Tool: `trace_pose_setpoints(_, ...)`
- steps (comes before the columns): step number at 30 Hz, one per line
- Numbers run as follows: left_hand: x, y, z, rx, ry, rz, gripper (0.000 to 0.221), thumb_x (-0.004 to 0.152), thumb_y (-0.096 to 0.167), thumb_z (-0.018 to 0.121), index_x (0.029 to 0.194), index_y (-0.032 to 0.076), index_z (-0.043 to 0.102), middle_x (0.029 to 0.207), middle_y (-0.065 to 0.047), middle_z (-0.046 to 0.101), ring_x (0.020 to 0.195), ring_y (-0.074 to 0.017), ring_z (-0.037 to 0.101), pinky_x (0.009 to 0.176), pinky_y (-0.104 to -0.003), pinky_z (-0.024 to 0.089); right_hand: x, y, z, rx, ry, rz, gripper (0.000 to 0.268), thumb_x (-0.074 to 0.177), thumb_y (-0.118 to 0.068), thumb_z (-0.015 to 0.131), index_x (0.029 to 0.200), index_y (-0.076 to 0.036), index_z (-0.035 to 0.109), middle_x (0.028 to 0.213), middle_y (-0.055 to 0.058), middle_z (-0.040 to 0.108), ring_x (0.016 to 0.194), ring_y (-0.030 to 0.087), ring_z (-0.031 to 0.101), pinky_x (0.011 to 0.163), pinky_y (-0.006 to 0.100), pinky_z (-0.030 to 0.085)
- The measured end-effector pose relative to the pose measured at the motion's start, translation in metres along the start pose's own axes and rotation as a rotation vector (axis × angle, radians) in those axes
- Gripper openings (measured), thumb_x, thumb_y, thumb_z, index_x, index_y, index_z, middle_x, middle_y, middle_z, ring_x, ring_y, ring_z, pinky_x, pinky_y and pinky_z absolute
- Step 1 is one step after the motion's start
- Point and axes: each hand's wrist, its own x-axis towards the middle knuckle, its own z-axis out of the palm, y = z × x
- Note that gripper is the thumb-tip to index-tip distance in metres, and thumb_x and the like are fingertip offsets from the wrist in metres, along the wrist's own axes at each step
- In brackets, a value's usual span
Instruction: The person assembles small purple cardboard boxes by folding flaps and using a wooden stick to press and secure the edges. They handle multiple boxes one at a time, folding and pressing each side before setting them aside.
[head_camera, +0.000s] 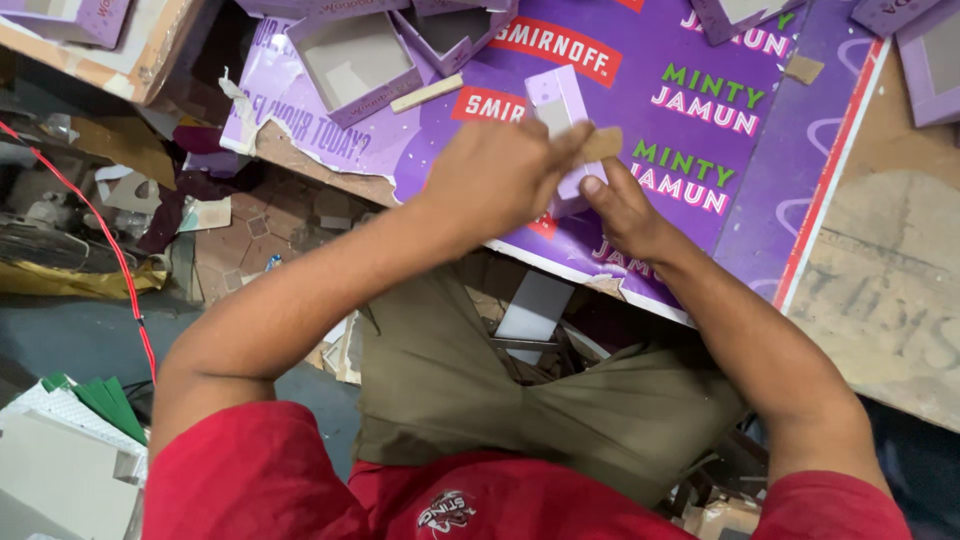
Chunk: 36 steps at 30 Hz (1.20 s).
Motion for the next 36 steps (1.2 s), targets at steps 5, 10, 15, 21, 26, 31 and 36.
trace_pose_setpoints(5, -0.006, 0.004, -0.008, -0.035, 0.002, -0.063, 0.037, 0.094, 0.021, 0.064, 0.13, 0.015, 0.07, 0.073, -0.013, 0.067, 0.06, -0.034, 0.067, 0.05, -0.049, 0.049, 0.008, 0.005, 0.0, 0.087, -0.024, -0.029, 0.092, 0.105, -0.06, 0.05, 0.166, 0.003, 0.022, 0.147, 0.015, 0.048, 0.138, 0.022, 0.047, 0.117, 0.038, 0.04)
trace_pose_setpoints(10, 0.007, -0.037, 0.0, 0.169, 0.198, -0.159, 0.034, 0.098, 0.022, 0.066, 0.131, 0.012, 0.069, 0.076, -0.013, 0.068, 0.061, -0.0342, 0.068, 0.051, -0.048, 0.05, 0.005, 0.006, 0.007, 0.183, 0.047, -0.081, 0.096, 0.104, -0.064, 0.052, 0.165, 0.004, 0.022, 0.157, 0.015, 0.046, 0.147, 0.021, 0.043, 0.123, 0.037, 0.035)
trace_pose_setpoints(15, 0.006, -0.027, -0.006, 0.195, 0.108, -0.124, 0.034, 0.102, 0.023, 0.065, 0.134, 0.011, 0.067, 0.078, -0.014, 0.069, 0.065, -0.033, 0.069, 0.056, -0.048, 0.052, 0.007, 0.009, 0.004, 0.07, 0.041, -0.1, 0.095, 0.103, -0.066, 0.048, 0.165, 0.003, 0.024, 0.151, 0.013, 0.051, 0.141, 0.019, 0.049, 0.117, 0.035, 0.041)
trace_pose_setpoints(21, -0.003, 0.01, -0.011, 0.087, -0.016, -0.045, 0.043, 0.089, 0.024, 0.065, 0.129, 0.009, 0.068, 0.075, -0.016, 0.07, 0.056, -0.0333, 0.069, 0.045, -0.046, 0.05, 0.008, 0.007, 0.005, 0.123, 0.011, -0.016, 0.093, 0.102, -0.067, 0.049, 0.159, 0.004, 0.03, 0.146, 0.013, 0.053, 0.138, 0.02, 0.05, 0.118, 0.036, 0.042)
trace_pose_setpoints(26, 0.009, -0.013, -0.015, 0.297, 0.068, -0.094, 0.039, 0.097, 0.019, 0.063, 0.134, 0.007, 0.067, 0.078, -0.014, 0.071, 0.06, -0.0291, 0.071, 0.049, -0.042, 0.052, 0.01, -0.002, 0.009, 0.14, 0.007, -0.07, 0.097, 0.1, -0.07, 0.048, 0.162, 0.002, 0.029, 0.149, 0.013, 0.051, 0.14, 0.02, 0.049, 0.117, 0.037, 0.041)
trace_pose_setpoints(31, 0.0, 0.027, -0.008, 0.196, 0.015, -0.131, 0.041, 0.09, 0.018, 0.063, 0.13, 0.009, 0.069, 0.073, -0.015, 0.07, 0.058, -0.0306, 0.071, 0.044, -0.043, 0.051, 0.012, 0.011, 0.002, -0.2, 0.115, -0.179, 0.091, 0.103, -0.068, 0.042, 0.16, 0.002, 0.03, 0.16, 0.014, 0.042, 0.15, 0.02, 0.036, 0.123, 0.036, 0.03)
trace_pose_setpoints(36, 0.001, 0.03, -0.007, 0.215, -0.061, -0.193, 0.061, 0.075, 0.032, 0.067, 0.132, 0.01, 0.068, 0.075, -0.014, 0.071, 0.061, -0.033, 0.071, 0.047, -0.048, 0.052, 0.006, 0.024, 0.003, 0.062, 0.025, -0.023, 0.08, 0.104, -0.065, 0.046, 0.15, 0.001, 0.048, 0.13, 0.012, 0.065, 0.122, 0.018, 0.061, 0.105, 0.034, 0.051)
